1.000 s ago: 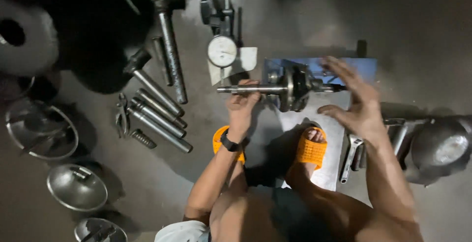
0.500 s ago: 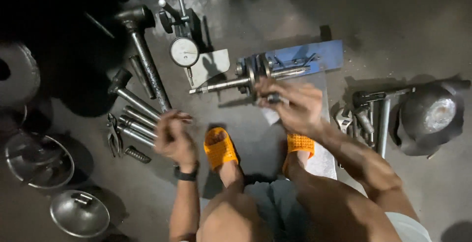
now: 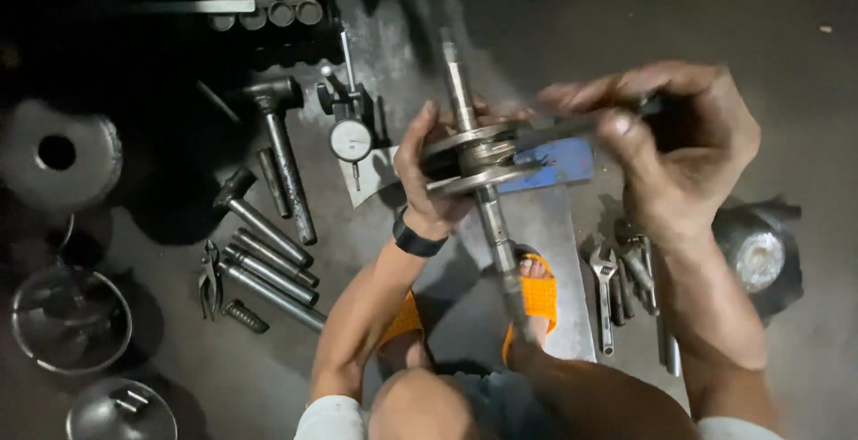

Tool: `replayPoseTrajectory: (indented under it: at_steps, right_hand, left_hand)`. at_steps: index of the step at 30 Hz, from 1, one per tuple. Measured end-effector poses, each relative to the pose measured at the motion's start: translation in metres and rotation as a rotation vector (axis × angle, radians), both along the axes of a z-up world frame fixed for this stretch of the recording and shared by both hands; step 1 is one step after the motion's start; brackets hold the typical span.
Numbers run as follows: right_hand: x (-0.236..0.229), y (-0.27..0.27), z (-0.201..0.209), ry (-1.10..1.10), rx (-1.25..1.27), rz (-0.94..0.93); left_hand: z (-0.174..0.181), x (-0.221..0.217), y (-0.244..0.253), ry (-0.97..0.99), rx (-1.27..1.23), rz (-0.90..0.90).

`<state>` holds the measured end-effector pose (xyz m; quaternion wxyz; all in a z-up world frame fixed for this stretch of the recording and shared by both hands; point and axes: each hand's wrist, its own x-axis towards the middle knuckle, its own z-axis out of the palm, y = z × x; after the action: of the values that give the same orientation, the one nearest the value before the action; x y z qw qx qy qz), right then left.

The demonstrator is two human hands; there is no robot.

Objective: The person assembles a metal shaft with a central cylindrical component, repeatedly picking up and placing down the parts. They use a hammer to tap the assembly and a dial indicator to measure the shaft while it is held in a vise.

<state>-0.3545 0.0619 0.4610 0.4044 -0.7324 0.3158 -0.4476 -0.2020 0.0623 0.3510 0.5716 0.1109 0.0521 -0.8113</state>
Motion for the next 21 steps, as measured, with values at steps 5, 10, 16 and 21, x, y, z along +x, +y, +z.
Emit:
replayPoseTrajectory:
  at_steps: [5,10,16,21]
  right_hand:
    - [-0.010,0.017,-0.052,0.287,0.597,-0.025]
    - [-0.006,0.013,-0.061,0.533,0.591,0.127]
    - [-0.021,-0.012,-0.111,0.769,0.179,0.017]
    - [-0.033,-0.006,-0.154,0.815,0.174,0.045]
  left_hand:
    - [-0.005,0.012,0.005,-0.245,-0.261,0.411]
    - [-0.030,0.035,0.018,-0.834,-0.363,0.509]
    - [-0.098,0.051,0.057,-1.251,-0.329,0.511]
    - [-0.126,0.046,0.074,-1.149,-0.212,0.468]
